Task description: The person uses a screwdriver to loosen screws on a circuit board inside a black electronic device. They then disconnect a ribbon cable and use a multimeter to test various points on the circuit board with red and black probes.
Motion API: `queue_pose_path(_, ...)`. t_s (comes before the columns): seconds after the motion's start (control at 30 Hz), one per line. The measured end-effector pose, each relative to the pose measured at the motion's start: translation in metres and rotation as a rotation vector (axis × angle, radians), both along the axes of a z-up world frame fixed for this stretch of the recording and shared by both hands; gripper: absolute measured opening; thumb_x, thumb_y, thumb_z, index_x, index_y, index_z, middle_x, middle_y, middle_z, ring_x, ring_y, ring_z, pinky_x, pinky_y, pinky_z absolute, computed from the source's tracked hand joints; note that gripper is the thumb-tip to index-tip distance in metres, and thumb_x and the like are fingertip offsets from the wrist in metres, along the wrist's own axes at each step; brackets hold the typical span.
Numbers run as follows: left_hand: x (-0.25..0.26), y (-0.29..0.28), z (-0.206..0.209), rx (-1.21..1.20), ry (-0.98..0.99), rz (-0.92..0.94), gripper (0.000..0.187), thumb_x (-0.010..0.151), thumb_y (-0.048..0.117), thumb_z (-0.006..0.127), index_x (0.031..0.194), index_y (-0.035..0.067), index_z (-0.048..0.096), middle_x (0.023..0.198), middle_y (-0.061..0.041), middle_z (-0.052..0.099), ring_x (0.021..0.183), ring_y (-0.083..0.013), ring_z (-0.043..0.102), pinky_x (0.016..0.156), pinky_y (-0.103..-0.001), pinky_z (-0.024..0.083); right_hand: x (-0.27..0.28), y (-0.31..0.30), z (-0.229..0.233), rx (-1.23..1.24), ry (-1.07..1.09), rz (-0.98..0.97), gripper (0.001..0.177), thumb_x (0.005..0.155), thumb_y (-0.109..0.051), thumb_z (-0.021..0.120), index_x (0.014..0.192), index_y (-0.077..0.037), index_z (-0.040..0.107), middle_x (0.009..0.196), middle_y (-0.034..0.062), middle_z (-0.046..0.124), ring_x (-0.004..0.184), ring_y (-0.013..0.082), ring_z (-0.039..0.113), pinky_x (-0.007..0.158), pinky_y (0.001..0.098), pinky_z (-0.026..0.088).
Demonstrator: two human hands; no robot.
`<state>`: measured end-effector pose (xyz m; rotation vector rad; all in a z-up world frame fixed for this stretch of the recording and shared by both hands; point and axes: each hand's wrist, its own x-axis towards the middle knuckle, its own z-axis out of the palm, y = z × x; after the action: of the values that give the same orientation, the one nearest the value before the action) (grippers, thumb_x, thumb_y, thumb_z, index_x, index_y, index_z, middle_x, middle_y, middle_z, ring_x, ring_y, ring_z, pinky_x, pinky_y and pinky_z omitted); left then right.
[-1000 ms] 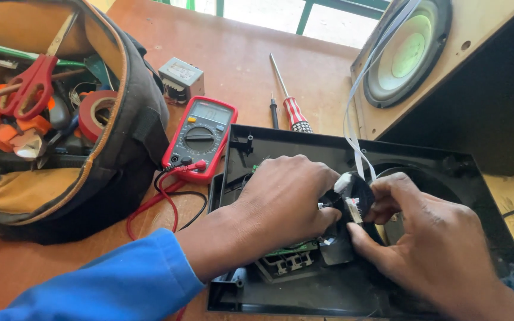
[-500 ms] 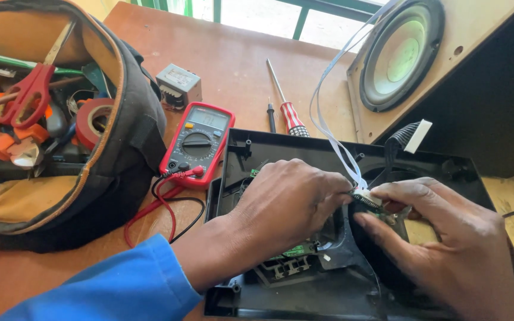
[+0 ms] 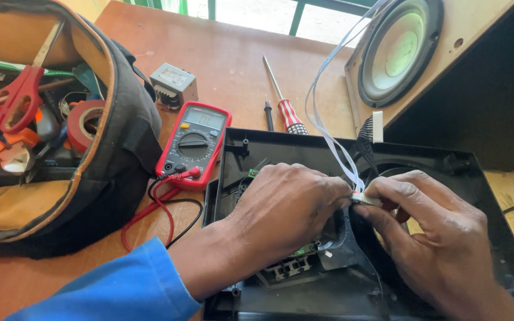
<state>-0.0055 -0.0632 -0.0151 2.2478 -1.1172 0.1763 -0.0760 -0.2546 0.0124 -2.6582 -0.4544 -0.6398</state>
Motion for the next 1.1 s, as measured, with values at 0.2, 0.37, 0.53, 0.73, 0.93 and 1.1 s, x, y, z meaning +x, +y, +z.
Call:
queue_pose_path(0.2, -0.001, 0.002, -0.001, -0.021, -0.004, -0.003, 0.026, 0.098, 0.027, 0.052, 0.077, 0.012, 0.060, 0.066, -0.014, 0.067, 0.067, -0.0502, 0.059, 0.049, -0.058, 0.036, -0.002, 0.003, 0.000, -0.008, -0.058, 0.042, 0.015, 0.088, -0.019, 0.076, 0.094, -0.006, 0.073, 0.082, 0.0022, 0.069, 0.063, 0.0127, 0.058, 0.067, 0.0269, 0.048)
queue_pose_path(0.37, 0.000, 0.011, 0.014, -0.086, 0.143, 0.080, 0.022, 0.095, 0.032, 0.058, 0.101, 0.020, 0.076, 0.071, -0.011, 0.074, 0.076, -0.0489, 0.064, 0.058, -0.056, 0.045, 0.003, -0.004, 0.016, -0.067, -0.088, 0.085, 0.027, 0.080, -0.019, 0.083, 0.101, -0.003, 0.076, 0.094, 0.0114, 0.075, 0.075, 0.0172, 0.070, 0.068, 0.0287, 0.059)
queue_pose_path(0.53, 0.014, 0.025, 0.039, -0.401, 0.520, 0.135, 0.029, 0.093, 0.035, 0.061, 0.099, 0.013, 0.079, 0.081, 0.003, 0.080, 0.067, -0.0059, 0.075, 0.063, -0.024, 0.054, 0.018, -0.018, 0.047, -0.210, -0.174, 0.047, 0.019, 0.093, -0.004, 0.084, 0.108, 0.005, 0.074, 0.102, 0.0191, 0.072, 0.081, 0.0242, 0.067, 0.069, 0.0333, 0.056)
queue_pose_path(0.73, 0.019, 0.040, 0.049, -0.448, 1.139, 0.408, 0.044, 0.096, 0.038, 0.056, 0.114, 0.007, 0.081, 0.080, -0.011, 0.075, 0.056, -0.0153, 0.057, 0.053, -0.026, 0.041, 0.065, -0.067, 0.006, -0.604, -0.323, 0.026, 0.007, 0.099, -0.028, 0.080, 0.102, -0.023, 0.076, 0.098, -0.0049, 0.073, 0.088, 0.0175, 0.069, 0.058, 0.0327, 0.049)
queue_pose_path(0.93, 0.026, 0.051, 0.045, -0.351, 1.133, 0.450, 0.038, 0.089, 0.035, 0.067, 0.117, 0.014, 0.083, 0.079, 0.000, 0.060, 0.063, -0.0111, 0.047, 0.060, -0.025, 0.034, 0.066, -0.069, 0.005, -0.342, -0.027, 0.012, 0.026, 0.083, -0.039, 0.081, 0.099, -0.018, 0.079, 0.110, 0.0001, 0.075, 0.102, 0.0174, 0.071, 0.088, 0.0321, 0.050)
queue_pose_path(1.1, 0.031, 0.055, 0.027, -0.594, 1.303, 0.160, 0.046, 0.088, 0.013, 0.063, 0.133, 0.006, 0.069, 0.095, -0.011, 0.075, 0.075, -0.0202, 0.071, 0.067, -0.030, 0.056, 0.059, -0.033, 0.027, -0.128, 0.126, 0.044, 0.033, 0.075, -0.035, 0.083, 0.100, -0.014, 0.082, 0.101, 0.0024, 0.080, 0.091, 0.0178, 0.074, 0.083, 0.0345, 0.056)
